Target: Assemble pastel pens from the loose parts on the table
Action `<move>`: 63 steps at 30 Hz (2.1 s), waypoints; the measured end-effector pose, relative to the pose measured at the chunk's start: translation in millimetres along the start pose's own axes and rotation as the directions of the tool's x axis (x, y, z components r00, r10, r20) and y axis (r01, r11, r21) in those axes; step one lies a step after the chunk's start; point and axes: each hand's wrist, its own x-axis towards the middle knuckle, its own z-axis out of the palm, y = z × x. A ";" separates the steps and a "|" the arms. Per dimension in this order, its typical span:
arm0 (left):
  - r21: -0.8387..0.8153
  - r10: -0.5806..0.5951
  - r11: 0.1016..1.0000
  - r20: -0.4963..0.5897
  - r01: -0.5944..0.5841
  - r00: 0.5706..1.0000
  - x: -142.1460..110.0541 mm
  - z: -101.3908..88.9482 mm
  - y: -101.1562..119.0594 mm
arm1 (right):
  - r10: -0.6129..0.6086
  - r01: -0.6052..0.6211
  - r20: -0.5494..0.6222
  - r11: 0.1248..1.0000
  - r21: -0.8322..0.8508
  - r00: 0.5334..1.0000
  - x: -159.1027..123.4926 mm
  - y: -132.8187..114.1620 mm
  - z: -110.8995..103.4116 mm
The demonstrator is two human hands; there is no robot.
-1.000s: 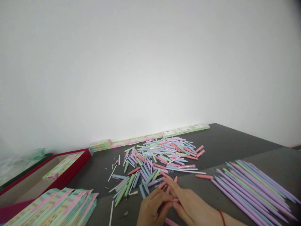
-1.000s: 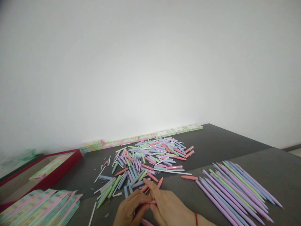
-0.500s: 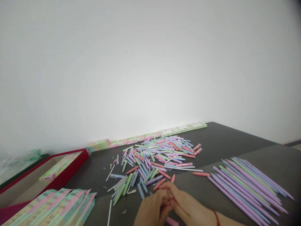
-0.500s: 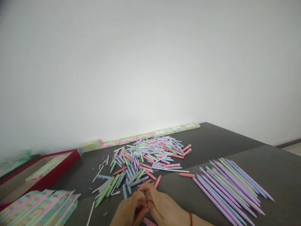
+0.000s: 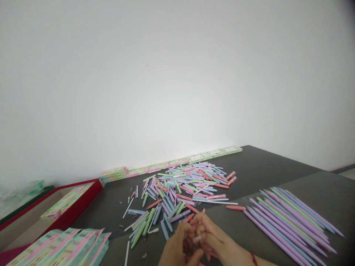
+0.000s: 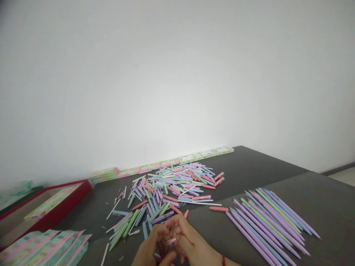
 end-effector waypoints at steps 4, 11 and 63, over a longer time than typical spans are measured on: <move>0.011 0.009 1.000 0.002 -0.009 1.000 2.3 -2.9 6.9 | -0.038 0.038 0.005 0.996 -0.080 0.999 -0.1 -3.0 -1.2; 0.265 0.166 0.952 -0.027 -0.153 0.986 4.9 -6.7 1.6 | -0.105 0.107 0.024 0.948 -0.300 0.994 -2.6 -22.0 -5.0; 0.280 -0.039 0.960 0.052 0.023 0.998 7.8 -13.6 5.7 | -0.010 -0.009 -0.085 0.974 -0.225 0.996 4.1 8.4 -10.7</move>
